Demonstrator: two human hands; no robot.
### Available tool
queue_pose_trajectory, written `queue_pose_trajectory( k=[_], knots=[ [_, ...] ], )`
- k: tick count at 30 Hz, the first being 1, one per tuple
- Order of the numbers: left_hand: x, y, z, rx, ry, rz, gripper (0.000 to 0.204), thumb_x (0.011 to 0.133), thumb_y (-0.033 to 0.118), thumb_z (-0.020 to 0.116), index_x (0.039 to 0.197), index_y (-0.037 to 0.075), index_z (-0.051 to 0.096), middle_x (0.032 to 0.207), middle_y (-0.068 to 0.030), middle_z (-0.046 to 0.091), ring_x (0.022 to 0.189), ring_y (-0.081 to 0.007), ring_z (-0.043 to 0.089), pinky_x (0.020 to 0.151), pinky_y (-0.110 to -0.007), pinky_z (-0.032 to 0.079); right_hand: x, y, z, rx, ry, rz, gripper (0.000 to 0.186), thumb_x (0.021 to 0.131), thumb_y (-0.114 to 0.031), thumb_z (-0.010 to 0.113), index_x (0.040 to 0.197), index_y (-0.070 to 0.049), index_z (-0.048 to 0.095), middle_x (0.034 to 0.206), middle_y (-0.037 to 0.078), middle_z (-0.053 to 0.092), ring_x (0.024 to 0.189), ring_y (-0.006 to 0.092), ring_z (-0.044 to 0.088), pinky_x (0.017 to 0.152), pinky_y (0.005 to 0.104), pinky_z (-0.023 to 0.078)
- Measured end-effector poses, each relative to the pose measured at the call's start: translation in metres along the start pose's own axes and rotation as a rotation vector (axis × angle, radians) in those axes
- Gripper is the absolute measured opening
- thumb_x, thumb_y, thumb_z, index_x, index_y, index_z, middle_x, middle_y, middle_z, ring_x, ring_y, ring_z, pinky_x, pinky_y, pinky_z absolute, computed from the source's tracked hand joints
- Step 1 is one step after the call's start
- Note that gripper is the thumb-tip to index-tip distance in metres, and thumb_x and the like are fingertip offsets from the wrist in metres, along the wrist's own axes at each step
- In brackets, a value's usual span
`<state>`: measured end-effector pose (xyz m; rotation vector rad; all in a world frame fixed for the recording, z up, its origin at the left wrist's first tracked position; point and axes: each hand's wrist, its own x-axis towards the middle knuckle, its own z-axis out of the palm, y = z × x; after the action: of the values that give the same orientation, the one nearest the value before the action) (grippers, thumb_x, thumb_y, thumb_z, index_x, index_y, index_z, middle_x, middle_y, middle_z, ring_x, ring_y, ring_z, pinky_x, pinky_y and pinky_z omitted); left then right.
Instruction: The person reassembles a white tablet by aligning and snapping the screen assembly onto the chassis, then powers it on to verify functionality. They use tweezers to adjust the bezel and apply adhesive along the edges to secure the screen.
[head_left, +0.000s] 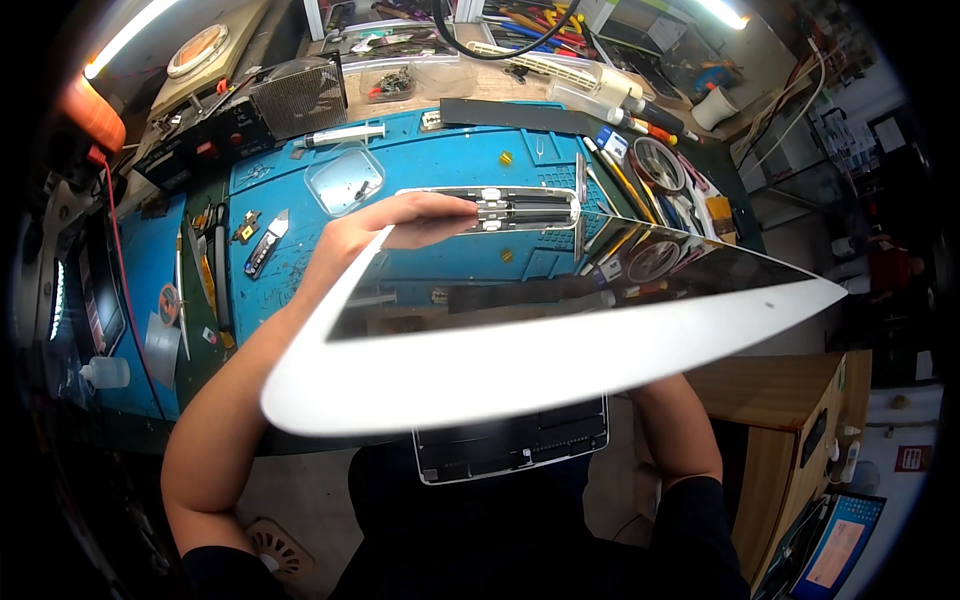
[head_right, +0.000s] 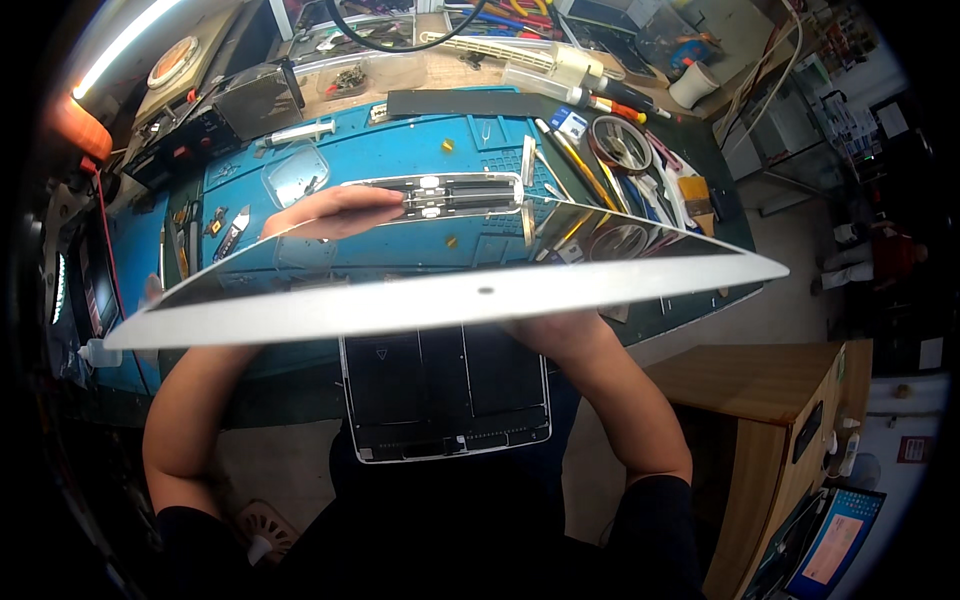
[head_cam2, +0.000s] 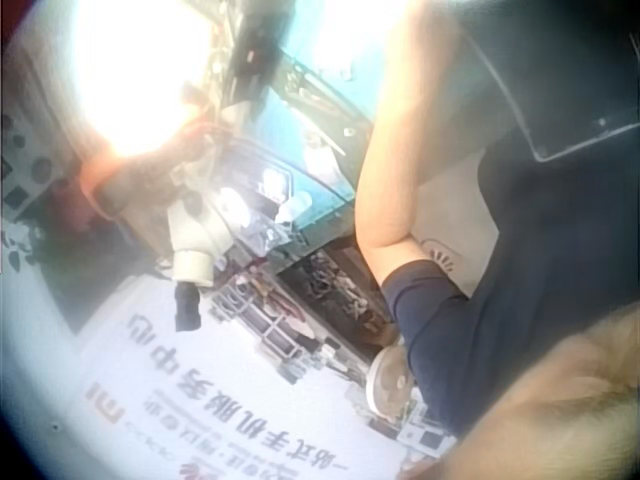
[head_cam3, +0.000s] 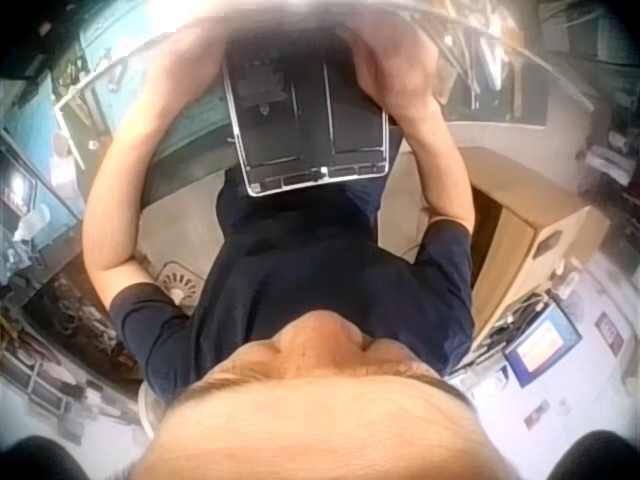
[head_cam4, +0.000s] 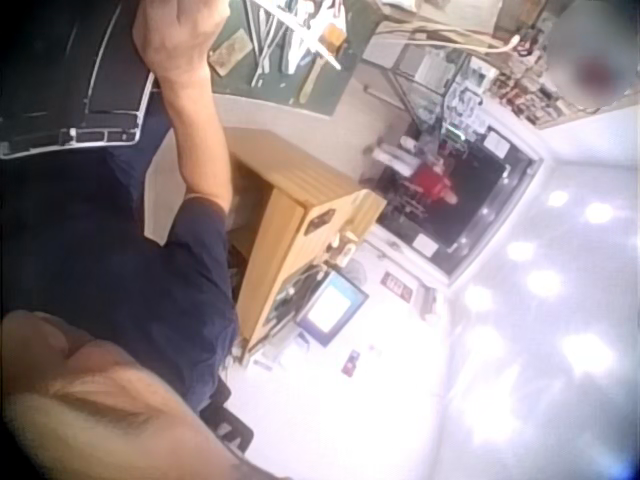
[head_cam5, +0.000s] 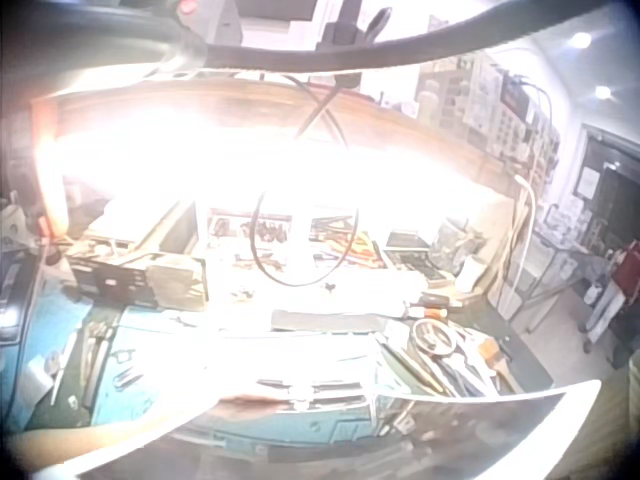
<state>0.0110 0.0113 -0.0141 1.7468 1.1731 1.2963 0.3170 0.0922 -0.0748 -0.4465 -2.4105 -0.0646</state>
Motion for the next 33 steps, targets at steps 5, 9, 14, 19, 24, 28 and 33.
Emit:
queue_pose_trajectory(
  k=[5, 9, 14, 19, 24, 28, 33],
  knots=[
    [0.004, 0.007, 0.0, 0.054, -0.021, 0.007, 0.038, 0.092, 0.016, 0.073, 0.127, 0.003, 0.071, 0.128, -0.0124, 0.069, 0.116, -0.0238, 0.068, 0.101, -0.034, 0.055, -0.007, 0.005, -0.002, 0.038, -0.028, 0.065, 0.028, 0.085, -0.008, 0.078, 0.113, -0.006, 0.072, 0.102, 0.009, 0.076, 0.086, 0.0253, 0.073, 0.073, 0.0385, 0.058],
    [0.002, 0.016, -0.001, 0.317, 0.027, 0.112, 0.038, 0.085, -0.01, 0.059, 0.114, 0.006, 0.077, 0.124, -0.0155, 0.071, 0.116, -0.0297, 0.069, 0.101, -0.037, 0.053, 0.088, -0.02, -0.033, 0.07, 0.236, -0.082, 0.04, 0.079, -0.002, 0.083, 0.116, -0.003, 0.069, 0.106, 0.011, 0.076, 0.086, 0.0262, 0.074, 0.072, 0.0363, 0.059],
    [0.001, 0.012, -0.002, 0.614, 0.058, 0.245, 0.048, 0.077, -0.014, 0.059, 0.11, 0.014, 0.081, 0.122, -0.0135, 0.072, 0.115, -0.0323, 0.066, 0.102, -0.041, 0.05, 0.091, -0.02, -0.026, 0.191, 0.304, -0.068, 0.044, 0.076, 0.001, 0.082, 0.118, 0.0, 0.068, 0.106, 0.012, 0.075, 0.086, 0.0252, 0.073, 0.07, 0.0335, 0.059],
    [0.003, 0.014, -0.003, 0.585, 0.061, 0.274, 0.044, 0.076, -0.014, 0.06, 0.108, 0.01, 0.078, 0.129, -0.0097, 0.071, 0.113, -0.0315, 0.068, 0.096, -0.039, 0.054, 0.1, -0.027, -0.036, 0.12, 0.256, -0.049, 0.041, 0.08, 0.006, 0.08, 0.118, 0.002, 0.067, 0.099, 0.015, 0.075, 0.08, 0.0266, 0.073, 0.067, 0.0334, 0.057],
    [0.003, 0.019, -0.001, 0.548, 0.06, 0.2, 0.051, 0.076, -0.016, 0.056, 0.11, 0.012, 0.08, 0.122, -0.0139, 0.071, 0.111, -0.0321, 0.068, 0.098, -0.039, 0.053, 0.098, -0.029, -0.026, 0.164, 0.321, -0.027, 0.044, 0.076, 0.004, 0.081, 0.119, 0.0, 0.071, 0.098, 0.012, 0.074, 0.079, 0.0244, 0.07, 0.068, 0.0328, 0.058],
    [0.003, 0.017, -0.001, 0.608, 0.05, 0.222, 0.052, 0.076, -0.017, 0.056, 0.112, 0.013, 0.08, 0.123, -0.0134, 0.071, 0.113, -0.0314, 0.067, 0.098, -0.039, 0.053, 0.094, -0.025, -0.022, 0.164, 0.342, -0.055, 0.044, 0.076, 0.003, 0.081, 0.118, 0.001, 0.07, 0.1, 0.011, 0.075, 0.079, 0.0243, 0.071, 0.069, 0.0333, 0.058],
    [-0.001, 0.016, -0.002, 0.598, 0.046, 0.181, 0.053, 0.076, -0.016, 0.056, 0.112, 0.013, 0.08, 0.124, -0.0123, 0.07, 0.115, -0.0304, 0.066, 0.101, -0.039, 0.05, 0.094, -0.027, -0.025, 0.103, 0.307, -0.044, 0.039, 0.077, 0.004, 0.08, 0.115, 0.001, 0.07, 0.104, 0.011, 0.076, 0.08, 0.0243, 0.072, 0.07, 0.0332, 0.058]
  ],
)
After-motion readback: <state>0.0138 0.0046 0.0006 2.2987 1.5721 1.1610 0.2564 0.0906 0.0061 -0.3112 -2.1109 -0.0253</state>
